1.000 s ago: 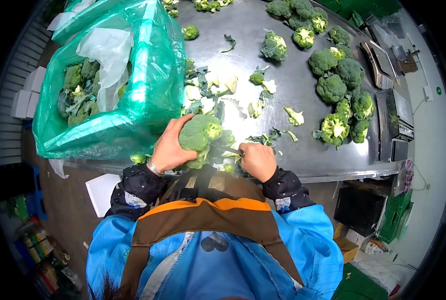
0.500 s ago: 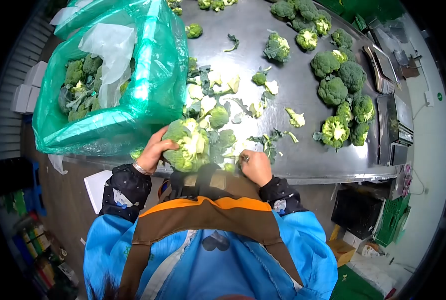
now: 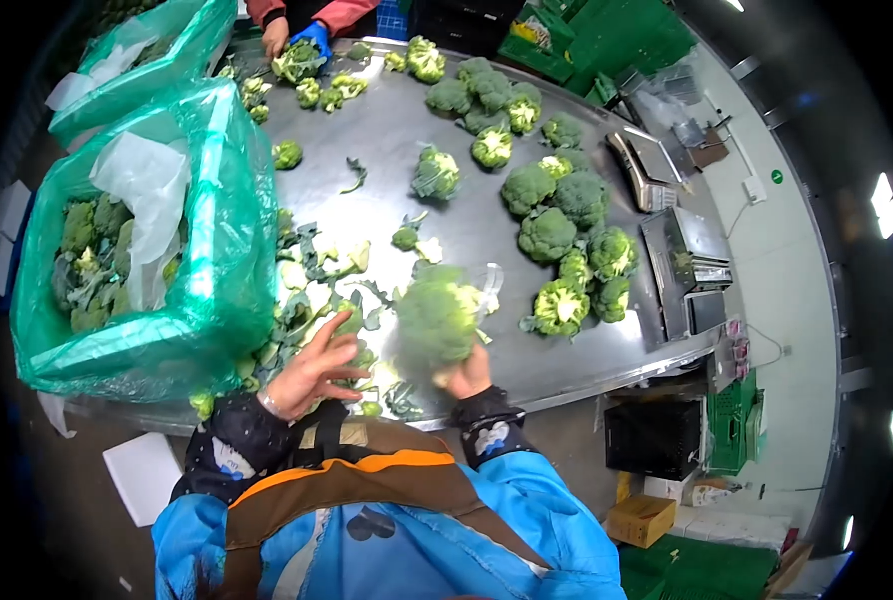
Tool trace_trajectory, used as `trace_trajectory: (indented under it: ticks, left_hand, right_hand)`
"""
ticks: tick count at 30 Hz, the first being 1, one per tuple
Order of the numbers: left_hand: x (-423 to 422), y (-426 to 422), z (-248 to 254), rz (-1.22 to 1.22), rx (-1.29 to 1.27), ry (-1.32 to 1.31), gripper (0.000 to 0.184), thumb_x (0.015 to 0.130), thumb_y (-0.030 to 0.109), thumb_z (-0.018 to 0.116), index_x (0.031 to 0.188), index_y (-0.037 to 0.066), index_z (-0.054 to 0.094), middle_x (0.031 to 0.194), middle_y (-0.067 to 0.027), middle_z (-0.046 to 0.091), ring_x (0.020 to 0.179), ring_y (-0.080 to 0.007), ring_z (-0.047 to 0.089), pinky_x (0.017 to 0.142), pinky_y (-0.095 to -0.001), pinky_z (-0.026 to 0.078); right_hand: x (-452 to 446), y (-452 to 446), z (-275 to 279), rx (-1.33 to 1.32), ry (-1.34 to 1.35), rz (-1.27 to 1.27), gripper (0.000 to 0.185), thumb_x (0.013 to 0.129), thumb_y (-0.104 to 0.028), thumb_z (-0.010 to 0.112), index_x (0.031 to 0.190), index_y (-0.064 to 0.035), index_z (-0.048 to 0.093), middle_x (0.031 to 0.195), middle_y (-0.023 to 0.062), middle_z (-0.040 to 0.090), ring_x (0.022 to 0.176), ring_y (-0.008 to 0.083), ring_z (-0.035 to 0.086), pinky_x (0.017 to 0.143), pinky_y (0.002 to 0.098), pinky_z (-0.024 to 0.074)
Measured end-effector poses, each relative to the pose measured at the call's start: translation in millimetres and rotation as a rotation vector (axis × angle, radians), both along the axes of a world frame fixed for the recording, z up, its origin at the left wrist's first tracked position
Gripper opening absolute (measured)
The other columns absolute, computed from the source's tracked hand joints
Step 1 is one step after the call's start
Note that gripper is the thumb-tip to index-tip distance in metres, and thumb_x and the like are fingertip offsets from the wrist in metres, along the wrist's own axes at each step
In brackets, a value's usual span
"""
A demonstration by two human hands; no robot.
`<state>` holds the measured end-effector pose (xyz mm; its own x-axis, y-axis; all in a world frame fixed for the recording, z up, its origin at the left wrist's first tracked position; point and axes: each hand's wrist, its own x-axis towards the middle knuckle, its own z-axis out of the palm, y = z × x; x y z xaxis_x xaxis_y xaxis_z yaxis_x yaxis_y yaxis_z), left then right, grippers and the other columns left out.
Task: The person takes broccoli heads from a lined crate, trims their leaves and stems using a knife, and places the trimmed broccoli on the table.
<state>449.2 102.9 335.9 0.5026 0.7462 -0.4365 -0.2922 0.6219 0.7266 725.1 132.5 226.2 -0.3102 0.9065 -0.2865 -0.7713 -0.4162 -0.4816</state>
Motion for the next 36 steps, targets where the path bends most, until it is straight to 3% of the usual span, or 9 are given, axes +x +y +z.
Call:
trace_trajectory:
  ticks: [1,2,3,5,15,20,27,32,36]
  left_hand:
    - [-4,-4,-5,0.012,-0.002,0.034,0.073,0.089,0.034,0.057,0.145,0.014,0.016,0.141,-0.0186,0.027,0.111,-0.0326,0.053,0.085,-0.0433,0.052]
    - [-8,-9,-12,0.026,-0.005,0.070,0.068,0.089,0.033,0.057,0.143,0.011,0.023,0.136,-0.0177,0.035,0.107,-0.0297,0.055,0.084,-0.0417,0.052]
    - [-13,-14,-24,0.032,-0.058,0.066,0.061,0.089,0.030,0.058,0.139,0.009,0.030,0.129,-0.0157,0.042,0.104,-0.0276,0.057,0.083,-0.0408,0.053]
    - [-16,-25,-30,0.086,-0.142,0.089,0.045,0.089,0.023,0.057,0.128,0.006,0.043,0.116,-0.0116,0.054,0.095,-0.0244,0.062,0.081,-0.0390,0.053]
    - [-15,-40,-34,0.219,-0.153,0.140,0.037,0.088,0.020,0.060,0.120,0.004,0.051,0.109,-0.0100,0.059,0.093,-0.0212,0.062,0.078,-0.0336,0.053]
    - [-15,-52,-30,0.285,-0.133,0.194,0.038,0.087,0.021,0.060,0.120,0.004,0.051,0.109,-0.0101,0.059,0.093,-0.0206,0.062,0.079,-0.0332,0.053]
    - [-24,-65,-34,0.416,-0.200,0.213,0.039,0.086,0.021,0.062,0.121,0.005,0.051,0.107,-0.0080,0.060,0.089,-0.0176,0.062,0.075,-0.0306,0.053]
    - [-53,-62,-23,0.307,-0.052,0.284,0.045,0.086,0.021,0.061,0.125,0.003,0.048,0.116,-0.0089,0.056,0.096,-0.0171,0.060,0.079,-0.0317,0.053]
    - [-101,-57,25,0.218,0.178,0.243,0.050,0.085,0.017,0.064,0.130,0.004,0.045,0.120,-0.0097,0.054,0.100,-0.0152,0.059,0.082,-0.0287,0.049]
  right_hand:
    - [22,11,10,-0.005,0.023,-0.040,0.041,0.096,-0.032,0.044,0.129,-0.0082,0.046,0.127,0.0102,0.052,0.115,0.0232,0.051,0.097,0.0390,0.0424]
    - [76,36,-22,0.192,0.363,0.272,0.037,0.095,-0.033,0.045,0.123,-0.0085,0.049,0.116,0.0070,0.057,0.097,0.0191,0.059,0.084,0.0365,0.0500]
    - [71,39,26,-0.005,-0.342,-0.156,0.034,0.093,-0.037,0.049,0.114,-0.0103,0.053,0.101,0.0030,0.060,0.073,0.0139,0.058,0.058,0.0287,0.0509]
    - [110,66,38,-0.049,-0.379,-0.209,0.038,0.090,-0.039,0.057,0.117,-0.0137,0.049,0.099,0.0035,0.057,0.065,0.0143,0.056,0.039,0.0214,0.0398]
    - [94,219,59,0.117,-0.837,-0.605,0.052,0.078,-0.017,0.074,0.120,-0.0084,0.044,0.089,0.0070,0.058,0.048,0.0141,0.048,0.036,0.0265,0.0361]
    - [94,261,22,0.183,-0.614,-0.579,0.031,0.084,-0.012,0.062,0.112,-0.0060,0.050,0.097,0.0100,0.061,0.077,0.0254,0.067,0.041,0.0254,0.0394]
    - [62,163,-10,0.126,-0.761,-0.216,0.027,0.087,-0.013,0.055,0.110,-0.0003,0.053,0.092,0.0148,0.064,0.057,0.0164,0.057,0.038,0.0246,0.0408]
    - [65,71,-27,0.039,-0.910,-0.231,0.011,0.084,-0.010,0.057,0.093,-0.0030,0.056,0.059,0.0024,0.050,0.039,0.0098,0.042,0.034,0.0243,0.0321]
    - [51,20,-25,-0.138,-0.993,-0.288,0.013,0.085,-0.007,0.054,0.097,-0.0065,0.051,0.066,0.0044,0.055,0.039,0.0076,0.037,0.031,0.0229,0.0278]
